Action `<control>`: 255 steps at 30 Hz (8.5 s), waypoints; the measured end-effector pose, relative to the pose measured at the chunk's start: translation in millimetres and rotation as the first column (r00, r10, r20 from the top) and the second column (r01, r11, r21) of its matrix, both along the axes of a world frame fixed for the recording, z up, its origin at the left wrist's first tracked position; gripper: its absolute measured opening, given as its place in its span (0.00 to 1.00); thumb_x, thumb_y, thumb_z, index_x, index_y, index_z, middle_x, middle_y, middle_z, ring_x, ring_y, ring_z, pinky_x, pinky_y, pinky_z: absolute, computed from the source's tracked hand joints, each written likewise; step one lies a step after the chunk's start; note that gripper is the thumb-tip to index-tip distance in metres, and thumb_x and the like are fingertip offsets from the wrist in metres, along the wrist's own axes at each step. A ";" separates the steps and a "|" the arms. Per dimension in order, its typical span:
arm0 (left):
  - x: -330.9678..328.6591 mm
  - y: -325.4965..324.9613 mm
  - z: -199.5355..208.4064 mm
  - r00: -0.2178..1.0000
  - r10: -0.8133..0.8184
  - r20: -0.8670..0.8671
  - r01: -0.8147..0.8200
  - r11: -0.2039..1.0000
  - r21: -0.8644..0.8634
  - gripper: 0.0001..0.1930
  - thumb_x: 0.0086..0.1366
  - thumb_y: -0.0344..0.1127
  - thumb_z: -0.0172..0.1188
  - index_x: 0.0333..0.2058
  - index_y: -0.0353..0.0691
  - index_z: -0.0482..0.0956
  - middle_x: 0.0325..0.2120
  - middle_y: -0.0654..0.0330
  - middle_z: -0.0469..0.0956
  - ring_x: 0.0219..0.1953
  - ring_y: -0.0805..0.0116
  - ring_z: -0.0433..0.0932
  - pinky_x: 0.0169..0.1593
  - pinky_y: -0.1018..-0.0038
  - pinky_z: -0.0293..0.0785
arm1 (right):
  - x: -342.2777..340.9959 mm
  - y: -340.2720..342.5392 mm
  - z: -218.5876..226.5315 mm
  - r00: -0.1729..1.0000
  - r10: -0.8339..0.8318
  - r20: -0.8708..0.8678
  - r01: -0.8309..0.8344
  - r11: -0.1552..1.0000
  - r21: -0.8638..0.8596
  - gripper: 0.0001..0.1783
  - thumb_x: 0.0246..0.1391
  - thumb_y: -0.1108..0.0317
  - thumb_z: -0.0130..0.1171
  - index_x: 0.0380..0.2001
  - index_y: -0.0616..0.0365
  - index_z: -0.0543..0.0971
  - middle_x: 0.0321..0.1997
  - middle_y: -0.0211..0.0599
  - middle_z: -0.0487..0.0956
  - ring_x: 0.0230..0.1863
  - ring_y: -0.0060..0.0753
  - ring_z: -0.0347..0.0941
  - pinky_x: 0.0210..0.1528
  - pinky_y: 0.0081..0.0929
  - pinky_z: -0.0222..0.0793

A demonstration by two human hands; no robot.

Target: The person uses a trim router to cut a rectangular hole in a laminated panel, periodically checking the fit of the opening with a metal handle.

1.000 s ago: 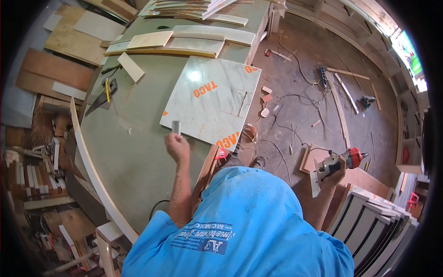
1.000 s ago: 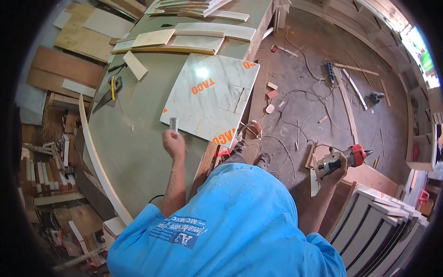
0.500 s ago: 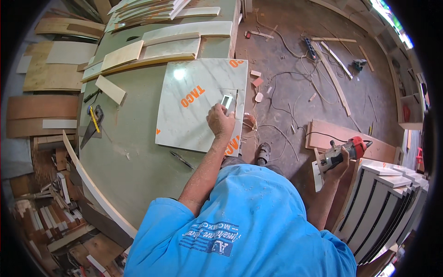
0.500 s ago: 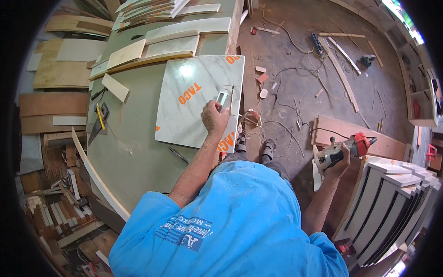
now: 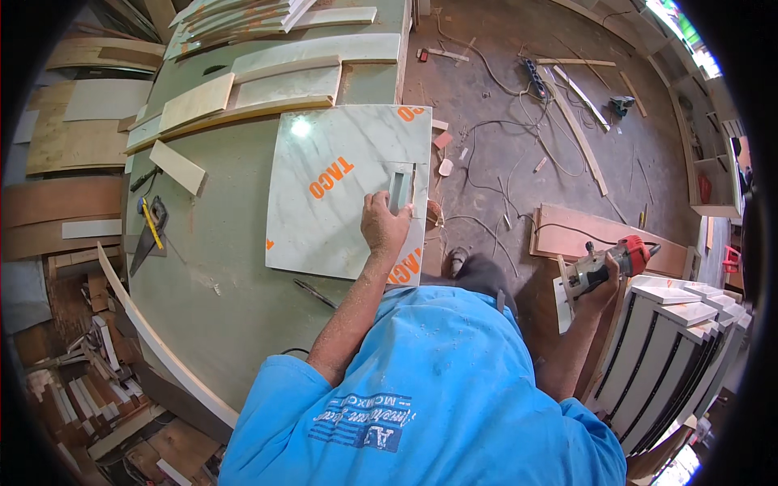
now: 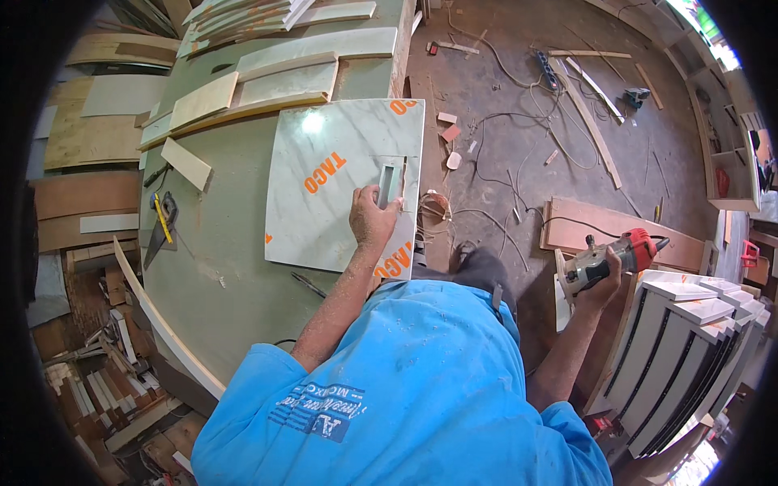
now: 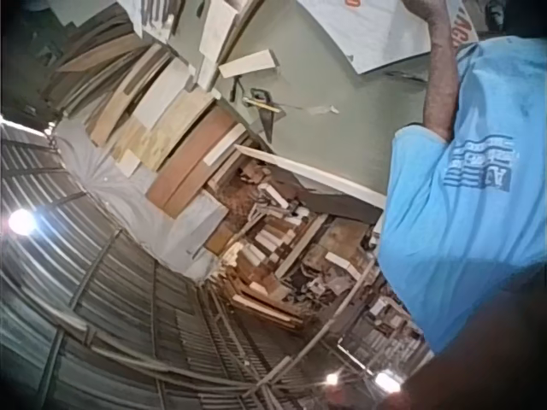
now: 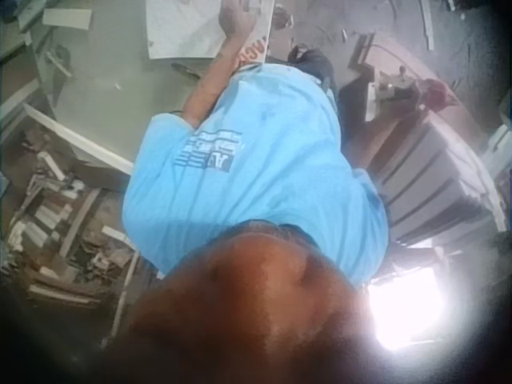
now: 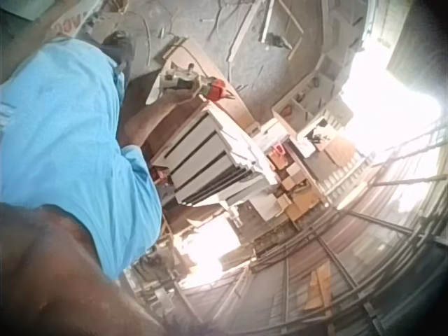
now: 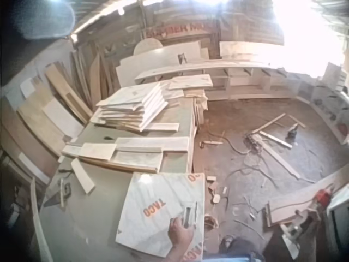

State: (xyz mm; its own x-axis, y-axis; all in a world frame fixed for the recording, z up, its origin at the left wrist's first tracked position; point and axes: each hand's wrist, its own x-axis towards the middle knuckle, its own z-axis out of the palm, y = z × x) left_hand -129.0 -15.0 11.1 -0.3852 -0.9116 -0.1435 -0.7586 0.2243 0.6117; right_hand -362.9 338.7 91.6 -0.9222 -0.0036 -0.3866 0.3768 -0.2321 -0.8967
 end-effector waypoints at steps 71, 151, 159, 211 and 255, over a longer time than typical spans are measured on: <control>-58.9 20.7 8.2 0.885 0.341 0.316 -0.373 0.927 0.045 0.27 0.52 0.31 0.78 0.52 0.38 0.81 0.47 0.52 0.74 0.48 0.59 0.74 0.45 0.69 0.78 | -263.2 -302.1 -303.0 0.545 0.607 0.578 -0.792 0.599 0.118 0.26 0.64 0.52 0.52 0.54 0.63 0.77 0.49 0.49 0.83 0.44 0.40 0.82 0.37 0.36 0.82; -39.5 24.1 -14.9 0.873 0.486 -0.027 -0.480 0.869 0.124 0.33 0.43 0.38 0.83 0.53 0.54 0.84 0.40 0.66 0.68 0.43 0.67 0.69 0.46 0.70 0.71 | -227.2 -361.8 -262.7 0.449 0.796 0.406 -0.890 0.359 0.280 0.25 0.65 0.53 0.54 0.57 0.60 0.75 0.53 0.42 0.81 0.52 0.40 0.79 0.56 0.41 0.77; -37.6 22.2 -17.7 0.889 0.454 -0.056 -0.447 0.888 0.111 0.32 0.45 0.37 0.82 0.53 0.51 0.84 0.41 0.64 0.69 0.42 0.66 0.70 0.45 0.69 0.71 | -221.5 -357.7 -259.5 0.463 0.808 0.365 -0.882 0.379 0.280 0.26 0.65 0.53 0.54 0.57 0.59 0.74 0.54 0.42 0.80 0.52 0.40 0.79 0.56 0.41 0.77; 2.8 16.9 -38.4 0.877 0.255 -0.408 -0.249 0.966 0.069 0.30 0.63 0.41 0.68 0.63 0.40 0.73 0.48 0.54 0.73 0.47 0.59 0.74 0.50 0.61 0.67 | -91.8 -255.7 -148.7 0.717 0.633 0.293 -0.693 0.599 0.403 0.27 0.52 0.53 0.61 0.48 0.64 0.74 0.40 0.49 0.82 0.37 0.50 0.82 0.42 0.46 0.82; -8.5 23.5 -45.9 0.968 0.112 -0.224 -0.167 0.955 -0.243 0.18 0.66 0.42 0.59 0.50 0.42 0.86 0.52 0.64 0.77 0.49 0.69 0.68 0.53 0.68 0.63 | -32.8 -174.6 -166.3 0.671 0.699 0.248 -0.645 0.385 0.660 0.16 0.55 0.61 0.58 0.44 0.57 0.75 0.39 0.37 0.80 0.40 0.36 0.80 0.49 0.36 0.77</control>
State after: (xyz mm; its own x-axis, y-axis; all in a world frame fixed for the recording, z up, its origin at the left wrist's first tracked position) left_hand -137.6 8.5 -34.8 -0.2476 -0.9534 0.1727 -0.6576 0.2962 0.6927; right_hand -395.7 164.0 -74.7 -0.7579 -0.4127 -0.5053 0.0743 0.7149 -0.6953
